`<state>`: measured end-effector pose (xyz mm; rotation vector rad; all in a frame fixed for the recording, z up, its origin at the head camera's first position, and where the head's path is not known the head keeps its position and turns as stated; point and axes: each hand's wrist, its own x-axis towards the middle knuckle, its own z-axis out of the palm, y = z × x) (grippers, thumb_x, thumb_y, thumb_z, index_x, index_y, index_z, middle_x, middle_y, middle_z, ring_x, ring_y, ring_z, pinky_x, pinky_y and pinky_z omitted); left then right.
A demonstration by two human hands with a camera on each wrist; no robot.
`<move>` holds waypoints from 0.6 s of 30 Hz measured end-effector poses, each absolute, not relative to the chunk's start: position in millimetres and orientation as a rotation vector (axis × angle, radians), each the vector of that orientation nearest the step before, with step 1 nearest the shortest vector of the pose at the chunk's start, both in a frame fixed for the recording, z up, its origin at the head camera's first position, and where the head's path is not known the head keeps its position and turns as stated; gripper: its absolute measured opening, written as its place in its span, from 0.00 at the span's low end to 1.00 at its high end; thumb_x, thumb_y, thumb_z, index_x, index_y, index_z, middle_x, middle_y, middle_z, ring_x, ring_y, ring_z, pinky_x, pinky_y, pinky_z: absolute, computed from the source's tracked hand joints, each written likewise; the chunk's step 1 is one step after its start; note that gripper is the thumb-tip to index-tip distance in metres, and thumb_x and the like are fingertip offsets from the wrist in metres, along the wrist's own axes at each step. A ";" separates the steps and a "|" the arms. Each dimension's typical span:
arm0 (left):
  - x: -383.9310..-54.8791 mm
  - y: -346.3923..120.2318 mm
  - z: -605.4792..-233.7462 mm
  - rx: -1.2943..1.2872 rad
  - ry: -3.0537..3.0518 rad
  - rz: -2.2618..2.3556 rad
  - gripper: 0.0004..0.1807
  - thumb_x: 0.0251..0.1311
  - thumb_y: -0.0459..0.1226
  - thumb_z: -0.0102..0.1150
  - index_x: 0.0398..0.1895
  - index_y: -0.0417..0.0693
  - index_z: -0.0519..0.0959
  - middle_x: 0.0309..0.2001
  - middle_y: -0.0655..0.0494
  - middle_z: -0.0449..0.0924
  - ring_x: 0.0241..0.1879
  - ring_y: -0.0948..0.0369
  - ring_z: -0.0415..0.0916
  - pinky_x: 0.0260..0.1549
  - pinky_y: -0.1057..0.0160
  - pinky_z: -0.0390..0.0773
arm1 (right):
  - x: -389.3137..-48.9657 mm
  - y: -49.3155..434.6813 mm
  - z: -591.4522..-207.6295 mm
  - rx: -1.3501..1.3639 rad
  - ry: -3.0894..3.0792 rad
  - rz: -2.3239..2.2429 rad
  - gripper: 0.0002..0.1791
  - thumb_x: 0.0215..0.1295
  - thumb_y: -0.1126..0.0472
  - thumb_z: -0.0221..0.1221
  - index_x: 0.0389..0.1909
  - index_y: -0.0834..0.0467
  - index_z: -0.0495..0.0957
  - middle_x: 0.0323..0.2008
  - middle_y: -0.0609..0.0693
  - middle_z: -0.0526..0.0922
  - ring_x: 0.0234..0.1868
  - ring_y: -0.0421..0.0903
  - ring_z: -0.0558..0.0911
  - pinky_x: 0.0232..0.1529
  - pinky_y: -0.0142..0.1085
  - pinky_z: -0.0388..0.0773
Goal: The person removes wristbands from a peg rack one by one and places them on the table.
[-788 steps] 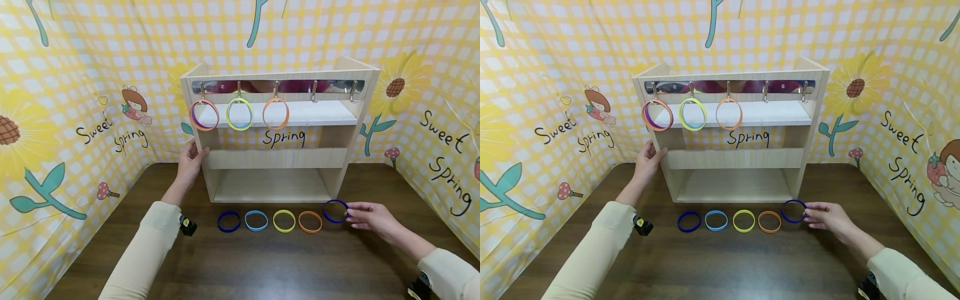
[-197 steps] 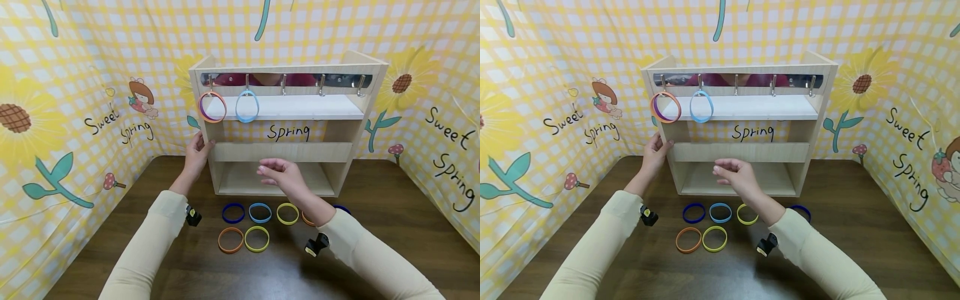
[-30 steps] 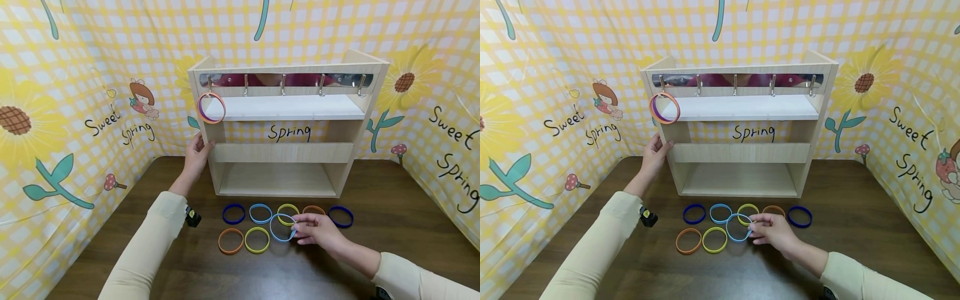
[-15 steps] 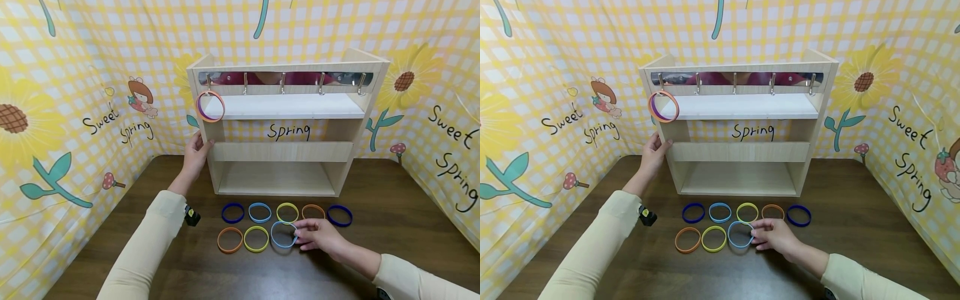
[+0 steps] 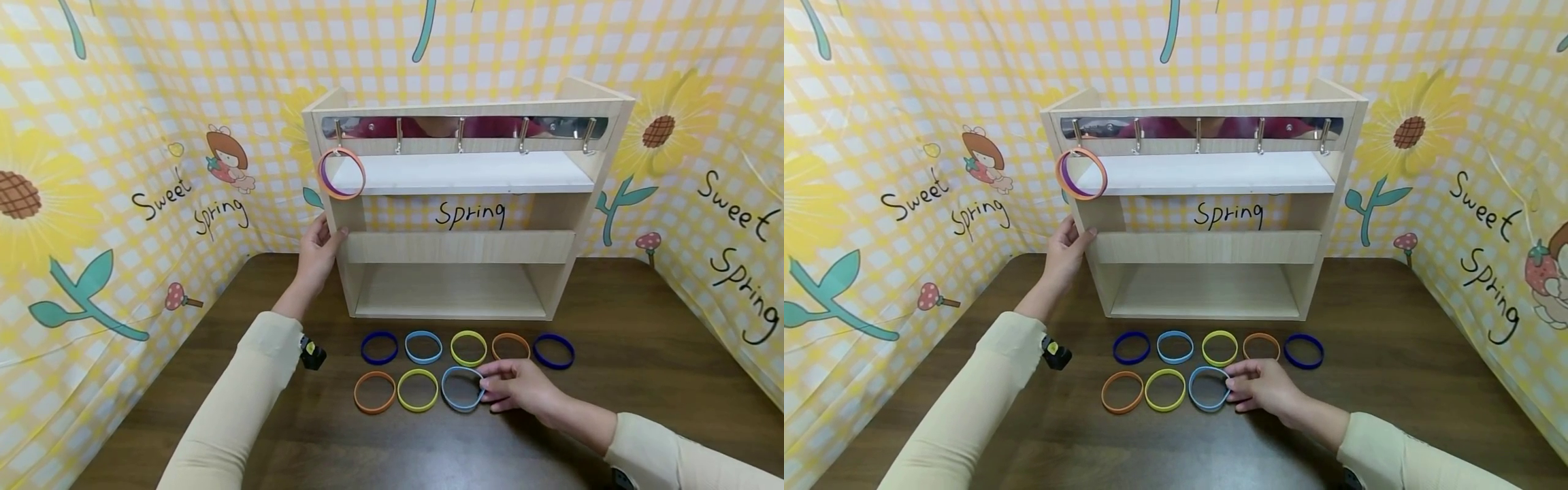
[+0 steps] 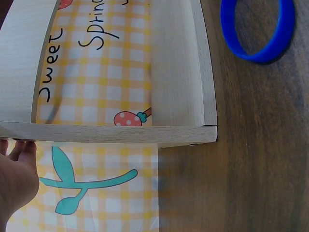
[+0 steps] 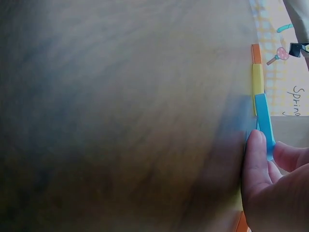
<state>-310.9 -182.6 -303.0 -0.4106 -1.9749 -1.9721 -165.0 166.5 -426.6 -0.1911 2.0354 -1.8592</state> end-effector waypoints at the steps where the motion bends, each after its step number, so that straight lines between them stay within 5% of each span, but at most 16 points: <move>1: -311.0 -182.5 -302.9 -0.412 -1.973 -1.973 0.29 0.67 0.29 0.53 0.70 0.35 0.61 0.63 0.36 0.69 0.60 0.49 0.70 0.53 0.61 0.73 | -165.2 166.5 -427.2 -0.188 2.040 -1.854 0.21 0.65 0.68 0.60 0.54 0.77 0.71 0.36 0.54 0.84 0.34 0.48 0.85 0.34 0.41 0.83; 18: -311.4 -182.9 -303.6 -0.420 -1.970 -1.981 0.29 0.67 0.30 0.53 0.71 0.37 0.62 0.64 0.37 0.69 0.59 0.52 0.71 0.53 0.61 0.73 | -166.2 163.6 -427.2 -0.206 2.095 -1.802 0.20 0.64 0.68 0.61 0.53 0.77 0.72 0.32 0.54 0.83 0.32 0.49 0.84 0.31 0.41 0.83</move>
